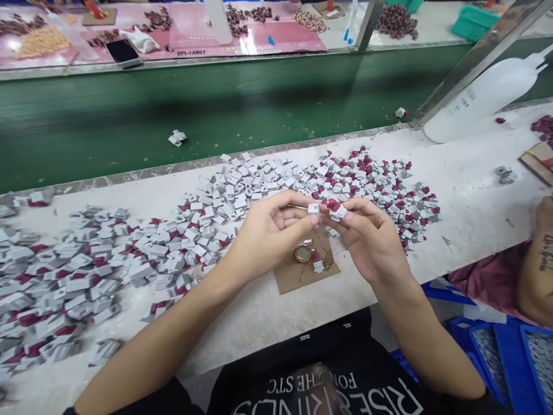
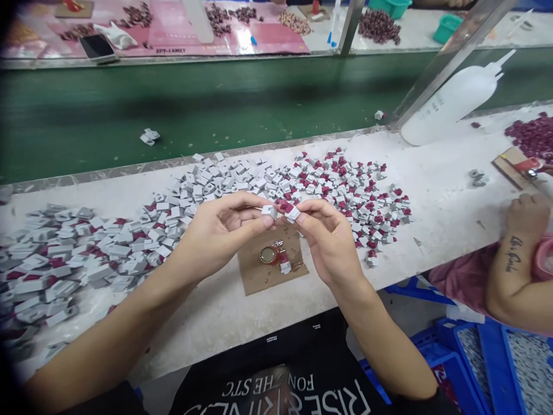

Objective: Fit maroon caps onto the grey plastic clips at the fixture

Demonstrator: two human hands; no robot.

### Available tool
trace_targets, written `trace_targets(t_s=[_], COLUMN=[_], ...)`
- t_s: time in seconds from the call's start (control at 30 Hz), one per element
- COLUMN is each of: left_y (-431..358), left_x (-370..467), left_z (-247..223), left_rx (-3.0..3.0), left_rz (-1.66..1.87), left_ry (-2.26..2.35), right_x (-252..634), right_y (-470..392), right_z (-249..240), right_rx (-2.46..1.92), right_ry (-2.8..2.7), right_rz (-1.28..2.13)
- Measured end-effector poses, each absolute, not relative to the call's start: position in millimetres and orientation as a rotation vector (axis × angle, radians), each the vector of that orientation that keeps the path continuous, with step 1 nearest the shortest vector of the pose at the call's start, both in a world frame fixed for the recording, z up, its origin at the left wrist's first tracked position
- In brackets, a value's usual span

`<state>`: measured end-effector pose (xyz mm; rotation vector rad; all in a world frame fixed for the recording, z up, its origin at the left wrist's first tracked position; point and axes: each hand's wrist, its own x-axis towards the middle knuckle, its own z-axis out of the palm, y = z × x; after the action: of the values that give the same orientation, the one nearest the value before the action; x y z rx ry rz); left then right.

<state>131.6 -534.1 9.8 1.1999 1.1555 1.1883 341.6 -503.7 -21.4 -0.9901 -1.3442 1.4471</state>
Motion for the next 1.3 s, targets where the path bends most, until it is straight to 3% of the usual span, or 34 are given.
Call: trace_targets(t_s=[0.5,0.9,1.13,1.3], left_y=[-528.3,-526.0,-449.2,-366.2], left_x=[125.8,113.0,94.3,71.0], left_z=[4.3,4.5,31.0,28.8], left_rx=[1.23,1.356,1.775,1.48], left_rz=[1.095,0.926,0.821,0.845], left_ry=[1.122,1.121,1.492,1.99], right_x=[336.4,338.8,337.3,346.4], right_y=[-506.5,-494.9,-478.2,-472.2], right_z=[-17.8,-9.7,-7.3,-4.3], right_rx=[-1.0,-0.995,-1.068,-1.202], right_ry=[-1.367,-1.526,-1.506,-1.554], right_rz=[1.302,1.431,1.312,1.269])
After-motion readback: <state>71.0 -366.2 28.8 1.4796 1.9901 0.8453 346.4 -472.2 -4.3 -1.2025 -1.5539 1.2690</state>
